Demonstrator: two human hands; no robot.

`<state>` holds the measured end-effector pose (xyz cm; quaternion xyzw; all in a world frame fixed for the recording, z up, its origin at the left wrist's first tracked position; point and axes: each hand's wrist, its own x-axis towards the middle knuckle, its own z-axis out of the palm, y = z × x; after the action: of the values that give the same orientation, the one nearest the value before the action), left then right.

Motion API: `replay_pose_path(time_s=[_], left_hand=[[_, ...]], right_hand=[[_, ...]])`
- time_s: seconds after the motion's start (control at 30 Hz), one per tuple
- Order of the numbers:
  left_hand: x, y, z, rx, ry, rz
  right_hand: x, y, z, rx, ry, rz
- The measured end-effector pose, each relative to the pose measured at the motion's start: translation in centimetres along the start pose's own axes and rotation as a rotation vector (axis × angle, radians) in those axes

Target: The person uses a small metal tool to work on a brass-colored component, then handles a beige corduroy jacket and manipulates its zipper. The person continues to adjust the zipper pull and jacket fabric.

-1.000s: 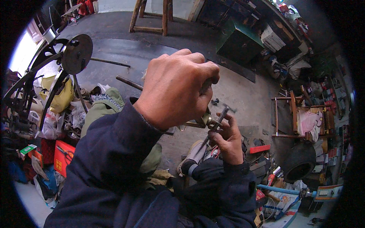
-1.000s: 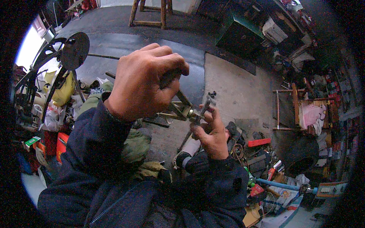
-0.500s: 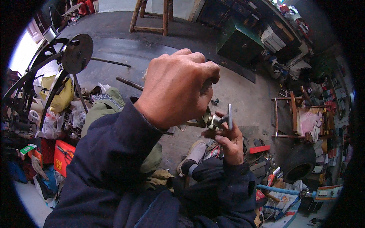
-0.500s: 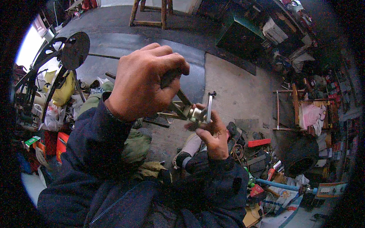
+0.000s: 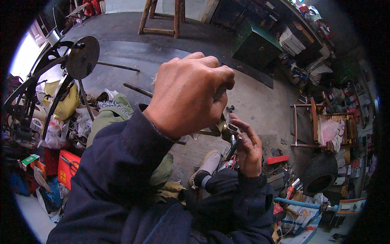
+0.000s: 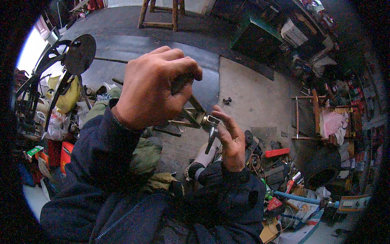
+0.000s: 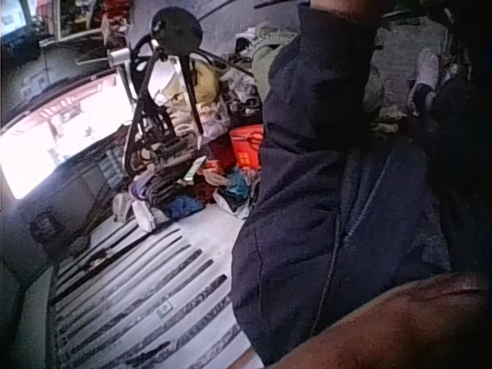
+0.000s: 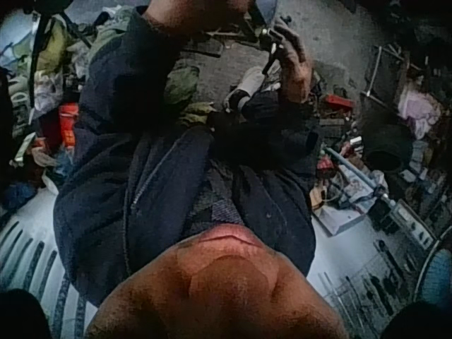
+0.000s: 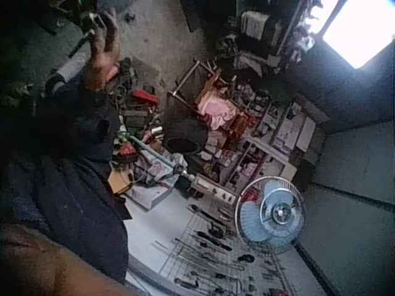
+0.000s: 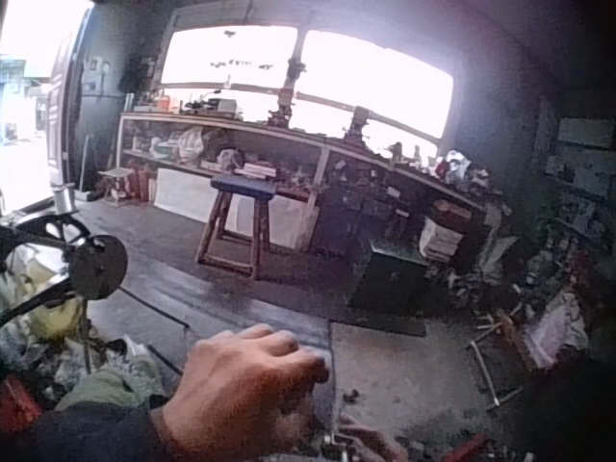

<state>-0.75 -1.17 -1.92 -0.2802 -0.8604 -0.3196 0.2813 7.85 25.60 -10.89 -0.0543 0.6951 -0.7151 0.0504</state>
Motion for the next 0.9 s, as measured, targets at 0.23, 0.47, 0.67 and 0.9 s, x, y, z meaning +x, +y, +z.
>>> replay_pose_path(time_s=[0.23, 0.47, 0.67, 0.9], left_hand=[[0.0, 0.0, 0.0, 0.015, 0.002, -0.001], [0.0, 0.1, 0.2, 0.017, -0.01, 0.003], [0.0, 0.2, 0.1, 0.016, -0.01, 0.014], [0.0, 0.1, 0.1, 0.016, 0.007, 0.007]], right_hand=[[-0.1, 0.2, 0.3, -0.175, 0.175, 0.114], [-0.2, -0.3, -0.8, -0.215, 0.08, 0.278], [0.0, -0.7, -1.5, -0.095, -0.052, 0.379], [-0.5, 0.8, 0.6, -0.142, 0.08, 0.109]])
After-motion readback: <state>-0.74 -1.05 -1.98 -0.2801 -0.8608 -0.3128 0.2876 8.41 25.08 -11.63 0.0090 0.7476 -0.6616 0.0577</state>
